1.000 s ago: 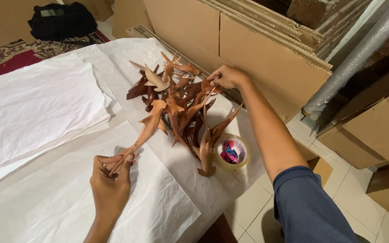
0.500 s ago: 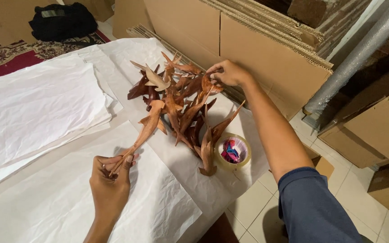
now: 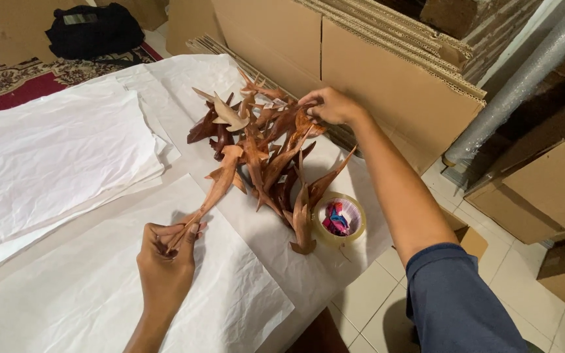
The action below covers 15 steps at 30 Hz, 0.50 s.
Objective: Wrapping wooden shark figurines in white paper for protection and packaging.
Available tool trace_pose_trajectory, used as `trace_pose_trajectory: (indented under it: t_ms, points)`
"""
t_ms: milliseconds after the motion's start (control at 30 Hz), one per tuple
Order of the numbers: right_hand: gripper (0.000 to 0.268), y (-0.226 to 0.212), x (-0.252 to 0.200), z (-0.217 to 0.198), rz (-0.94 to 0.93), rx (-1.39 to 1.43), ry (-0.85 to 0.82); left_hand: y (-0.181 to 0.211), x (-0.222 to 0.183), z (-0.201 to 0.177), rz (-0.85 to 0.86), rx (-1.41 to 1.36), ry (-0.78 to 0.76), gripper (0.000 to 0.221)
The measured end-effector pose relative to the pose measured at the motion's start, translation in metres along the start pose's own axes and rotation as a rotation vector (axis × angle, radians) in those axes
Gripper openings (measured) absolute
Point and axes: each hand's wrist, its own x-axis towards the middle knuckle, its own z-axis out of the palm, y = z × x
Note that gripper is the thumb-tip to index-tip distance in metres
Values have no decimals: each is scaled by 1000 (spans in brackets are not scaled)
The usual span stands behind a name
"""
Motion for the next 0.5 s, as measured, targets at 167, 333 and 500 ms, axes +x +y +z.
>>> trace_pose_trajectory:
  t_ms: [167,333,500]
  points:
    - [42,4,4,4,-19,-73,-74,0,1,5,-14,-79,-4,21]
    - [41,21,29,8,-15,-213,-133,4,0,7,-29,-100,-26,20]
    - [24,-7,28,7,68,-310,-29,-4,0,8,36,-40,-36,20]
